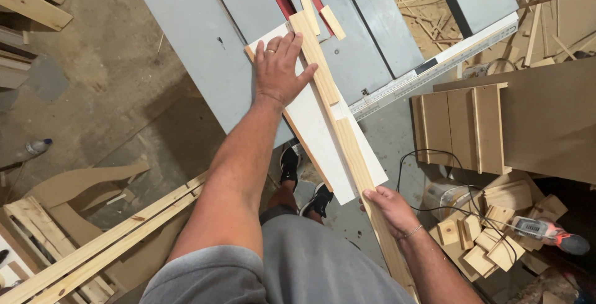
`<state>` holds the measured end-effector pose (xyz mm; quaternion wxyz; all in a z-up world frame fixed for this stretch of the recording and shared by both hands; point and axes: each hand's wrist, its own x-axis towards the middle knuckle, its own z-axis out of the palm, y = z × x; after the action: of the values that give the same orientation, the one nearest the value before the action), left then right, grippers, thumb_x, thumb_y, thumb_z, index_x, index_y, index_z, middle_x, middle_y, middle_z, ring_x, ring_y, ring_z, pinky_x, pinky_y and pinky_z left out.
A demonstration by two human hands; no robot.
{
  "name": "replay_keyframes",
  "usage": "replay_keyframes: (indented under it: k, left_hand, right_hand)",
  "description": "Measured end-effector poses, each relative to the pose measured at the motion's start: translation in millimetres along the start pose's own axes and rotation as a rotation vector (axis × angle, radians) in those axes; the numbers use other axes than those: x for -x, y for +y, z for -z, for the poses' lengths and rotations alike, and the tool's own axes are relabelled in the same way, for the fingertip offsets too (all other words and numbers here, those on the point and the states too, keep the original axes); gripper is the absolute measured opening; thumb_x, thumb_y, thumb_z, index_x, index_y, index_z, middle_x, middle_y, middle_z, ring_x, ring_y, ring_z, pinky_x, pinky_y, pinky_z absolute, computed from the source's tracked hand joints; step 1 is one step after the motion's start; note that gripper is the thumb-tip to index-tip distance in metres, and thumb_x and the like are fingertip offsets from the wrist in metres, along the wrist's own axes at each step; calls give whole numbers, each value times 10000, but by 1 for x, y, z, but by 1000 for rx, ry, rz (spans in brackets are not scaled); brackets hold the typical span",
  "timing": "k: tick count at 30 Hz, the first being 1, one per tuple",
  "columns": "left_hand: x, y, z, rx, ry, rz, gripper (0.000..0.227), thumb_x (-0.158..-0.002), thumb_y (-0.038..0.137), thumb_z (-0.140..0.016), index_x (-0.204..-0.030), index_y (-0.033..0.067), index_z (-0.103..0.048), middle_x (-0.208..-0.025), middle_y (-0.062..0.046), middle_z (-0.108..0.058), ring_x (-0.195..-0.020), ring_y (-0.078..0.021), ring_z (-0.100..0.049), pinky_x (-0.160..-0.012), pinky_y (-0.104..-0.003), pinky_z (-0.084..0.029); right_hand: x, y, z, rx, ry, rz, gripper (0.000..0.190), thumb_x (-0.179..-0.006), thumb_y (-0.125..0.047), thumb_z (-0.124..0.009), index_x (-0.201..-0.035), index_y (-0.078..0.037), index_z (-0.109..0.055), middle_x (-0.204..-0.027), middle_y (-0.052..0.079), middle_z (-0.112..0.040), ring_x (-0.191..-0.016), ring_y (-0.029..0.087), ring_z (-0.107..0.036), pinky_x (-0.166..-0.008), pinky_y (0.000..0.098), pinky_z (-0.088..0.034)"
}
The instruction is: Sawing thin strips of wood using a table saw and a push stick
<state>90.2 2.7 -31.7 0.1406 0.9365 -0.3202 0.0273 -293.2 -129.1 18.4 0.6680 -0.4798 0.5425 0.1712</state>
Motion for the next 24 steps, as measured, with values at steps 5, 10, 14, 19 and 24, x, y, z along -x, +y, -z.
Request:
replay_keyframes:
  k: [5,10,14,19,24]
  left_hand:
    - [-2,-2,0,-3,11,-8,759,-920,707,-596,-1509,241,-483,-1469,18,-508,-1361,-208,-473,-1199,-576,-278]
    - [-3,-4,-2,-6,1,-2,759,-923,701,-598,-1517,246,-473,-1476,23,-504,-1368,-205,-466,-1202,-574,-269]
    - [-3,-4,1,5,2,-4,755,-928,701,-598,-1513,239,-477,-1471,15,-511,-1365,-205,-467,-1200,-574,-270]
    - [-5,-6,-1,5,10,-2,757,-923,707,-594,-1512,245,-483,-1465,20,-517,-1359,-203,-472,-1199,-572,-268]
    - [-7,-8,-3,-6,21,-4,764,-917,706,-605,-1514,246,-478,-1472,22,-509,-1360,-204,-474,-1200,-573,-269]
  right_hand:
    - [3,-2,-3,-18,3,2,255,-850,-211,-801,-892,16,-692,-603,198,-681,-480,244,-678,-459,326,-533]
    - [5,-3,-4,-26,-7,10,257,-860,-219,-793,-891,14,-688,-617,191,-686,-497,234,-678,-471,328,-535]
    - [-2,-2,-3,-10,-31,17,271,-861,-240,-799,-904,3,-689,-642,161,-694,-522,203,-678,-487,313,-536]
    - [-7,1,-2,-32,-12,14,255,-856,-218,-797,-897,10,-691,-633,182,-695,-512,222,-678,-485,321,-529]
    - [-6,-1,-4,-24,-13,11,258,-858,-220,-795,-895,13,-691,-631,190,-693,-509,232,-677,-483,331,-528]
